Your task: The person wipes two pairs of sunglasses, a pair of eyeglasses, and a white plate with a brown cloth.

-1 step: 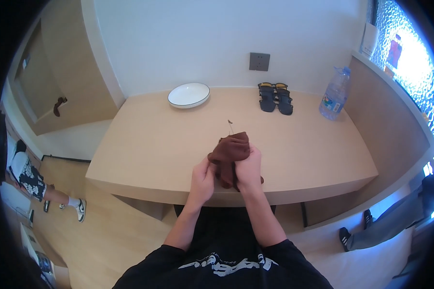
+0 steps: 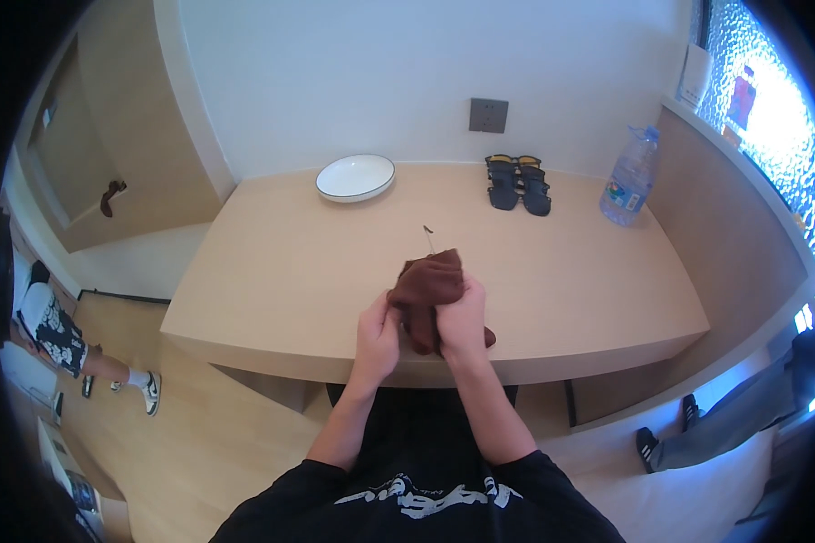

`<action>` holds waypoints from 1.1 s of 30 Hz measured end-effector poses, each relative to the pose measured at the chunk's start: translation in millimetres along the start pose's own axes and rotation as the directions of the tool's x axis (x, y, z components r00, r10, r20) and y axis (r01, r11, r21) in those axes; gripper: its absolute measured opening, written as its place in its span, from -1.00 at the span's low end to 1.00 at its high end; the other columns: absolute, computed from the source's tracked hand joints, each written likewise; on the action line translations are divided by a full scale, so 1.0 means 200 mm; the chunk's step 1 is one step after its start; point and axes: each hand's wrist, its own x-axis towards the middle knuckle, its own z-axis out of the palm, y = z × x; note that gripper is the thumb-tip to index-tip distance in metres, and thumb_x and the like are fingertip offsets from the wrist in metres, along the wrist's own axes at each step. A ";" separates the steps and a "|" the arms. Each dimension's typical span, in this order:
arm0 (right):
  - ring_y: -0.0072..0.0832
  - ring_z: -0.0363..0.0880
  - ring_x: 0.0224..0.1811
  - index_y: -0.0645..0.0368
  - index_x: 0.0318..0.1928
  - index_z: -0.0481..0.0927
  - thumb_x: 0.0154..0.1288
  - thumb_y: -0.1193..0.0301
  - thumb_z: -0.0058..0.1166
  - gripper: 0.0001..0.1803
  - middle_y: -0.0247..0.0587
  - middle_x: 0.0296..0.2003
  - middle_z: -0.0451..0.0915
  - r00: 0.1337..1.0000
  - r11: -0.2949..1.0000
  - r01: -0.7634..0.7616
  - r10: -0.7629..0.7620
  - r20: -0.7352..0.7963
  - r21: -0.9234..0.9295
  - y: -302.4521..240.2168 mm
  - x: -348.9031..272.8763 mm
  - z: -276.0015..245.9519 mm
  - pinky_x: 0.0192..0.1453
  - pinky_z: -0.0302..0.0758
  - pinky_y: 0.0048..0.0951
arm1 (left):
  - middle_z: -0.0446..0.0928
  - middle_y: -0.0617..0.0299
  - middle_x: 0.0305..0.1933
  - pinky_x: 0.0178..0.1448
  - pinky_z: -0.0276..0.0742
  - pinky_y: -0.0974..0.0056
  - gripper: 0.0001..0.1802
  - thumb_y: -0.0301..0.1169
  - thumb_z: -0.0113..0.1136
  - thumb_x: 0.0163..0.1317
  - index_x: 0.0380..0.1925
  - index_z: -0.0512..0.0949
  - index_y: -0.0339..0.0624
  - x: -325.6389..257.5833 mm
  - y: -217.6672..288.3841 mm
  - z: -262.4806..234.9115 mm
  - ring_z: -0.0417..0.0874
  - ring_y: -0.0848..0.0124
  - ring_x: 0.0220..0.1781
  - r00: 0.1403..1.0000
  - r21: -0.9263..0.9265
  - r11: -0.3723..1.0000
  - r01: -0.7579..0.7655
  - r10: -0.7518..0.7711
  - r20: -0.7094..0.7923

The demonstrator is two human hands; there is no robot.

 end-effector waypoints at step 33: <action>-0.65 0.50 -0.41 0.28 -0.33 0.55 0.14 0.58 0.00 -0.91 -0.34 -0.46 0.55 0.994 0.993 -0.029 0.041 0.106 -0.119 0.08 -0.01 0.00 -0.35 0.43 -0.62 | 0.40 0.26 -0.59 -0.40 0.34 0.43 -0.82 -0.54 -0.21 0.29 -0.32 0.44 -0.33 0.00 -0.03 -0.02 0.37 0.58 -0.53 0.980 -0.062 0.997 -0.056 0.043 -0.194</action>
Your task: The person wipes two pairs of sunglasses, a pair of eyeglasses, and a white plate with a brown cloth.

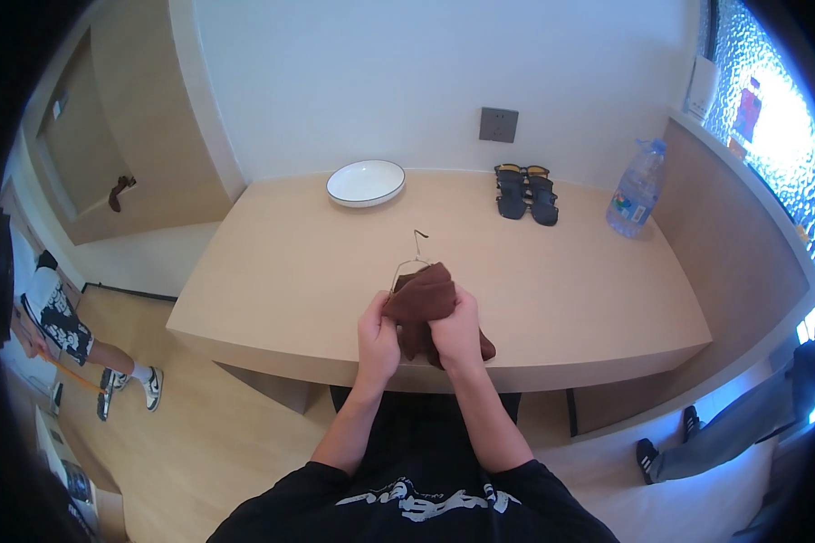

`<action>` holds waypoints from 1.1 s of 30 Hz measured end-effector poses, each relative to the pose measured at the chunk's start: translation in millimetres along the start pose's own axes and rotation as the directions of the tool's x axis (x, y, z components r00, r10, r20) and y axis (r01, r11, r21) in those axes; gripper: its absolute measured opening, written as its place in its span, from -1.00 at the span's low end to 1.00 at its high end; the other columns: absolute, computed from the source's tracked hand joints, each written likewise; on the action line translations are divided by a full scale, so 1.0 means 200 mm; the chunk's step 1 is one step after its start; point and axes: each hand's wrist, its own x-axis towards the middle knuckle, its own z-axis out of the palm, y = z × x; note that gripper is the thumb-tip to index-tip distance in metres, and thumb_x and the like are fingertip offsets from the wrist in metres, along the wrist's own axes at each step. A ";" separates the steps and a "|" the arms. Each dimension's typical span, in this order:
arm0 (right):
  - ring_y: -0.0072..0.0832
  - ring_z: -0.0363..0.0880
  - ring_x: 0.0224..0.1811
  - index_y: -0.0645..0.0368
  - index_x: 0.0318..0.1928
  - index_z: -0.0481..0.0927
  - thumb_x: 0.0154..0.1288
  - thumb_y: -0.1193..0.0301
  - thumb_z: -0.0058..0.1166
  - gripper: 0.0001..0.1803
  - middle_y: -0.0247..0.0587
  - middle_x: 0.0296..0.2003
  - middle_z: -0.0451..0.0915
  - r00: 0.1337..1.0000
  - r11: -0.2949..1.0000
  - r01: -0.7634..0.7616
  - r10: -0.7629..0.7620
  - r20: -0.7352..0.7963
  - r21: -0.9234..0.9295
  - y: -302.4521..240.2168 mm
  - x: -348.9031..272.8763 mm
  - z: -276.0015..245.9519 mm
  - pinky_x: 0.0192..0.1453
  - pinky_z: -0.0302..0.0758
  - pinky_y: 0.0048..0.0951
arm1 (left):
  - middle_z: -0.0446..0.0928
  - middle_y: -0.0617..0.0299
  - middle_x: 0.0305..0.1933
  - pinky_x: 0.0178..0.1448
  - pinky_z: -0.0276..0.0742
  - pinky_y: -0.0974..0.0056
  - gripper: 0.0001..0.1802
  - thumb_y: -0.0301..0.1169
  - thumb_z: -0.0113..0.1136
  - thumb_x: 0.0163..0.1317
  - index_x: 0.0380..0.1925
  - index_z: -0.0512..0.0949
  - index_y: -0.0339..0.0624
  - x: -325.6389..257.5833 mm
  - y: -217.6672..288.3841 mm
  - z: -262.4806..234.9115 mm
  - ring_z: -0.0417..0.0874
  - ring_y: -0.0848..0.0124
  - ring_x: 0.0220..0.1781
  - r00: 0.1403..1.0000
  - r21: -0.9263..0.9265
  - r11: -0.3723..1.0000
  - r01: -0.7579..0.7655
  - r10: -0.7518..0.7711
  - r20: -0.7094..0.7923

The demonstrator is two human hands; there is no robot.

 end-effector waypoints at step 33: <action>-0.57 0.53 -0.33 0.28 -0.34 0.54 0.11 0.65 -0.07 -0.87 -0.27 -0.39 0.57 0.983 0.984 0.176 -0.176 -0.053 -0.012 -0.01 0.01 -0.08 -0.17 0.47 -0.56 | 0.52 0.20 -0.49 -0.31 0.41 0.43 -0.75 -0.44 -0.18 0.36 -0.36 0.45 -0.38 0.00 0.04 0.02 0.48 0.54 -0.44 0.995 -0.027 0.997 0.066 -0.064 0.080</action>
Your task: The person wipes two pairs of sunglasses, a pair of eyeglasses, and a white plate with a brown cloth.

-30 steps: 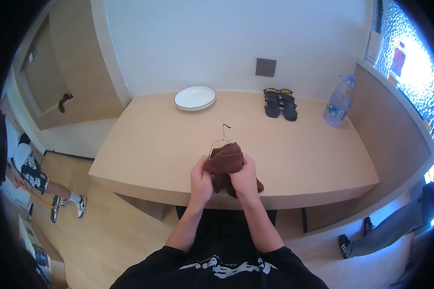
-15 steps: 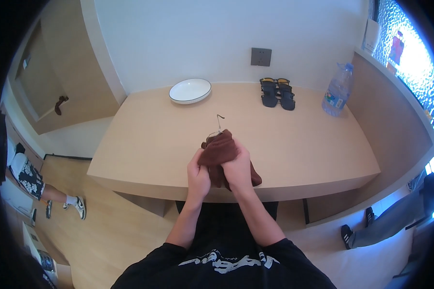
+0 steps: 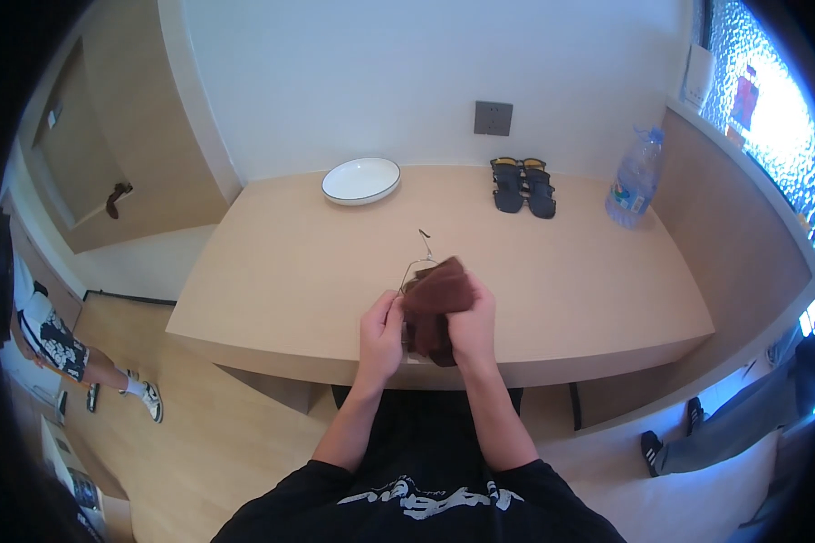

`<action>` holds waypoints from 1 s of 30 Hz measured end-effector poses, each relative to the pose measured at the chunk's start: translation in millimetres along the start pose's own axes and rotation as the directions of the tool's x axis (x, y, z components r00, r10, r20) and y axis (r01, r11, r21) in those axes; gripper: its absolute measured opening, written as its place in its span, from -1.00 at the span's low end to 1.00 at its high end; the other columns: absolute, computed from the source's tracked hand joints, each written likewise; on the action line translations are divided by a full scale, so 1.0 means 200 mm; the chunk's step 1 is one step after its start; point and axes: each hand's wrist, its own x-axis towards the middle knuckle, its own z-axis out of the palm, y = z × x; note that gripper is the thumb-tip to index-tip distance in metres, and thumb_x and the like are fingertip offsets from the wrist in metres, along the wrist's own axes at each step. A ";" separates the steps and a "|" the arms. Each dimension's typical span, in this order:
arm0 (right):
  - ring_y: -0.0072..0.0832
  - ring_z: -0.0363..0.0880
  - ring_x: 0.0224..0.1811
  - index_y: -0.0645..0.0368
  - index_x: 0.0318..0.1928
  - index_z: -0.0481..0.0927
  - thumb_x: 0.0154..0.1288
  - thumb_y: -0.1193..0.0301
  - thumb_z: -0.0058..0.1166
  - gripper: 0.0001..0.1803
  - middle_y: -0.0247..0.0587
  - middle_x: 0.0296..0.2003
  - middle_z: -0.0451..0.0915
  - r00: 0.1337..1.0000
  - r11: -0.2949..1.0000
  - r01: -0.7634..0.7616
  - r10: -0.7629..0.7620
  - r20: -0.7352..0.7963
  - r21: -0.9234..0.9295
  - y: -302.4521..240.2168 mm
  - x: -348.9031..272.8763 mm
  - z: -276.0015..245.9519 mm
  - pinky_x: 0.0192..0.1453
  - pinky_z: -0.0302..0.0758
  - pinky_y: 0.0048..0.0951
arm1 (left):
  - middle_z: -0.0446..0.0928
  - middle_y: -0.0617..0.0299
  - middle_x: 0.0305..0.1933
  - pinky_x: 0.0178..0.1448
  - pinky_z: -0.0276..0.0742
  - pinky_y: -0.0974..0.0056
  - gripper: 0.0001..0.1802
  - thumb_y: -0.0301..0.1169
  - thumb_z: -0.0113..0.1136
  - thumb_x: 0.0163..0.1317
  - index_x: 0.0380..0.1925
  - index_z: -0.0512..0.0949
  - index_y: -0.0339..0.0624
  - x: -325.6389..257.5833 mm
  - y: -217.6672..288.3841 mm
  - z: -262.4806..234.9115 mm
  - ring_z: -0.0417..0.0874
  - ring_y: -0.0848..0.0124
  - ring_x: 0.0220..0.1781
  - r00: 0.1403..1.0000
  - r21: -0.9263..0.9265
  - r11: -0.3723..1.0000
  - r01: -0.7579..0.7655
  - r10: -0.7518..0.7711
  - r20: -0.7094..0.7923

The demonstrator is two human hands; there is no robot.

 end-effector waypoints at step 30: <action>-0.64 0.49 -0.44 0.31 -0.30 0.52 -0.01 0.65 0.00 -0.81 -0.30 -0.54 0.55 0.984 0.954 -0.081 0.122 0.127 -0.287 0.04 -0.09 0.04 -0.36 0.44 -0.57 | 0.57 0.05 -0.10 0.11 0.44 0.32 -0.71 -0.37 -0.07 0.36 -0.20 0.55 -0.39 0.05 0.03 -0.05 0.55 0.39 -0.03 0.978 -0.281 0.938 0.204 -0.210 0.010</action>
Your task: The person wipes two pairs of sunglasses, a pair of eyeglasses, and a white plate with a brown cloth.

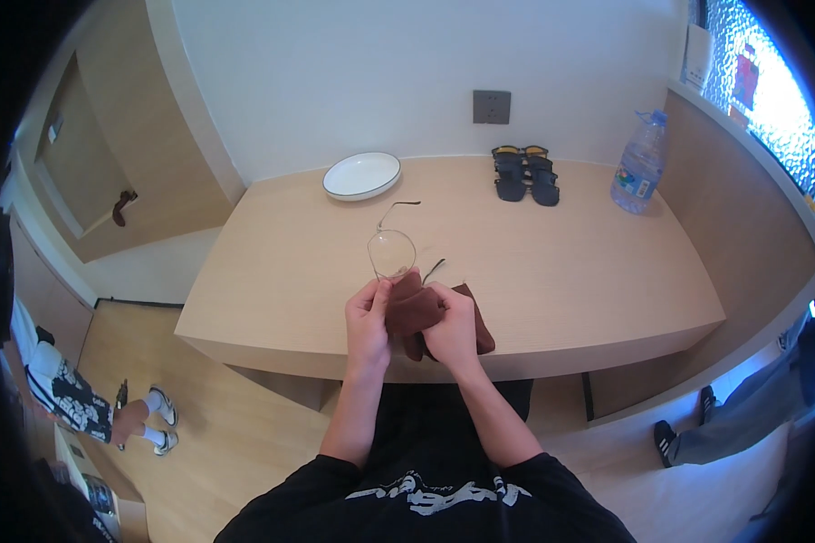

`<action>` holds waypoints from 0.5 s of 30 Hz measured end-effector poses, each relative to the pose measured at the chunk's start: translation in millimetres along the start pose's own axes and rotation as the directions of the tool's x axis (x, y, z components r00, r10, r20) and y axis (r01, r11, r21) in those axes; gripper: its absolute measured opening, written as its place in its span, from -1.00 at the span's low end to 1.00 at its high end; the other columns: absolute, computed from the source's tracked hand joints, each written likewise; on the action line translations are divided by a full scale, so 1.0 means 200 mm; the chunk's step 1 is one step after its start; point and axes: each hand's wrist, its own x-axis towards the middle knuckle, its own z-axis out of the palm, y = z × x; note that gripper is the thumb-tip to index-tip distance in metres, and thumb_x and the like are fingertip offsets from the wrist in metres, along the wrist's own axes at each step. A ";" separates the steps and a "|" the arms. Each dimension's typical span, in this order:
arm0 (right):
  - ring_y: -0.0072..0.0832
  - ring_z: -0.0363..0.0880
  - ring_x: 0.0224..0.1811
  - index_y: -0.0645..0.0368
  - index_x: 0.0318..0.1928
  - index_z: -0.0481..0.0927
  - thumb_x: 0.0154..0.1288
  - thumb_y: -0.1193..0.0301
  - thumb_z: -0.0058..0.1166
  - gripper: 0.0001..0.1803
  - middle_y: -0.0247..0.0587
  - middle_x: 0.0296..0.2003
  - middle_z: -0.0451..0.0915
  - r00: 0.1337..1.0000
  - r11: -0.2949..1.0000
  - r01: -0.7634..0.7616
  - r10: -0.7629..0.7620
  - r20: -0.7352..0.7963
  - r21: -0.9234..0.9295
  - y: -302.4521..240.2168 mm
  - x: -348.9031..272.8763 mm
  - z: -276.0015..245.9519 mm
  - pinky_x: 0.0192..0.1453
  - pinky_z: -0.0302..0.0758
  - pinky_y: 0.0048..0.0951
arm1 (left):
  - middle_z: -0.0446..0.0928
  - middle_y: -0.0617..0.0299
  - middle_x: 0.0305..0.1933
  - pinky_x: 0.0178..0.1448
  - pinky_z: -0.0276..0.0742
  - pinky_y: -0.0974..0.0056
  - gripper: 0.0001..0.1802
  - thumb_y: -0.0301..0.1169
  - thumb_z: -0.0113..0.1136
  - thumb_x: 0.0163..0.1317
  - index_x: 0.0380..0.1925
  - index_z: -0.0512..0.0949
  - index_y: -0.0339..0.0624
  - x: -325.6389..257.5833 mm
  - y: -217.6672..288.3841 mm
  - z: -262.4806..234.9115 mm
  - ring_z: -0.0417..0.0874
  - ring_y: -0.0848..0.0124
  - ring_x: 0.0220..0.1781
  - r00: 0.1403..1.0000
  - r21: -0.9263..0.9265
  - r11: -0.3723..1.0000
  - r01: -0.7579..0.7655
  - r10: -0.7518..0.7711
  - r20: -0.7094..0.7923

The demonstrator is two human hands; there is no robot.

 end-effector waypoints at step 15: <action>-0.48 0.55 -0.39 0.29 -0.24 0.53 -0.01 0.63 0.03 -0.76 -0.17 -0.46 0.56 0.948 0.941 0.279 -0.302 -0.100 -0.190 0.00 -0.03 0.02 -0.31 0.46 -0.51 | 0.48 -0.03 0.01 0.18 0.41 0.20 -0.71 -0.30 -0.23 0.42 -0.30 0.42 -0.26 0.01 0.09 0.01 0.53 0.25 0.01 0.984 -0.409 0.898 -0.160 0.111 -0.142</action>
